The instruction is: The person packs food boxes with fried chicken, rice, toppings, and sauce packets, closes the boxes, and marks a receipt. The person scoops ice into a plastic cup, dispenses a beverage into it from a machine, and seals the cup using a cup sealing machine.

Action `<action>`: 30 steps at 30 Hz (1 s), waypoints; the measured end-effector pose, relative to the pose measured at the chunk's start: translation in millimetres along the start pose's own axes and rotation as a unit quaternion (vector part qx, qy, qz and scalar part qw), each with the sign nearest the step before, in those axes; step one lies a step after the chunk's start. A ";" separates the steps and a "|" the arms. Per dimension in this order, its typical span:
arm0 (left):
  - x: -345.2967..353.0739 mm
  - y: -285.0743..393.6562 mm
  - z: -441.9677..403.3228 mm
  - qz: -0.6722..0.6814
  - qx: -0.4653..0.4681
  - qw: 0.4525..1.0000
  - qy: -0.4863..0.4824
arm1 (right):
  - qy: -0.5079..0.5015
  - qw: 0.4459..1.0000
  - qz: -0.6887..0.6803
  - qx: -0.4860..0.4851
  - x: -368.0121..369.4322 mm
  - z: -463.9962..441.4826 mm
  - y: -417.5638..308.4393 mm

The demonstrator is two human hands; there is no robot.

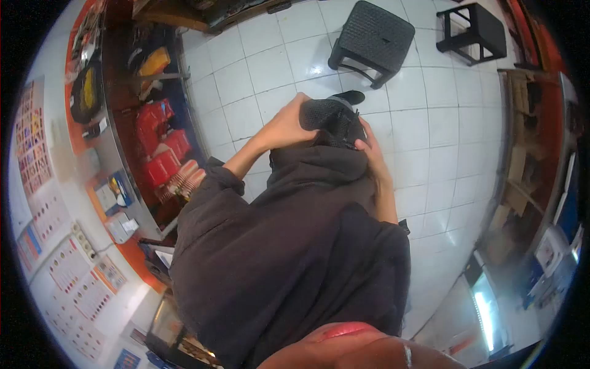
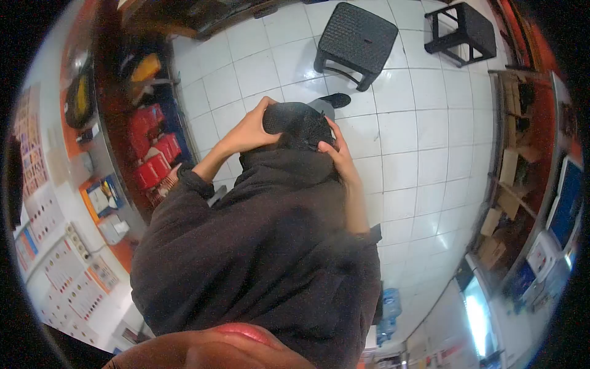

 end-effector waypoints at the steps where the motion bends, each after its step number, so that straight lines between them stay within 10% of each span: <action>1: -2.6 -2.6 -1.0 0.036 -0.002 0.999 -0.024 | -0.003 1.000 0.007 0.004 0.8 -4.0 -4.3; 15: -39.2 -27.6 -52.5 0.329 -0.047 0.943 -0.021 | -0.098 0.985 0.116 0.080 -1.5 -91.7 -50.7; 30: -58.0 14.7 -105.5 0.175 0.066 0.980 0.067 | -0.080 0.984 0.137 0.085 -31.7 -138.6 -97.3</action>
Point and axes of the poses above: each hand's wrist, its own z-axis away from the middle knuckle, its own x-axis out of the palm, y = z × x, the point moved 10 cm from there along -z, towards the middle knuckle, and after that the axes turned 8 degrees about z, right-handed, at the moved point
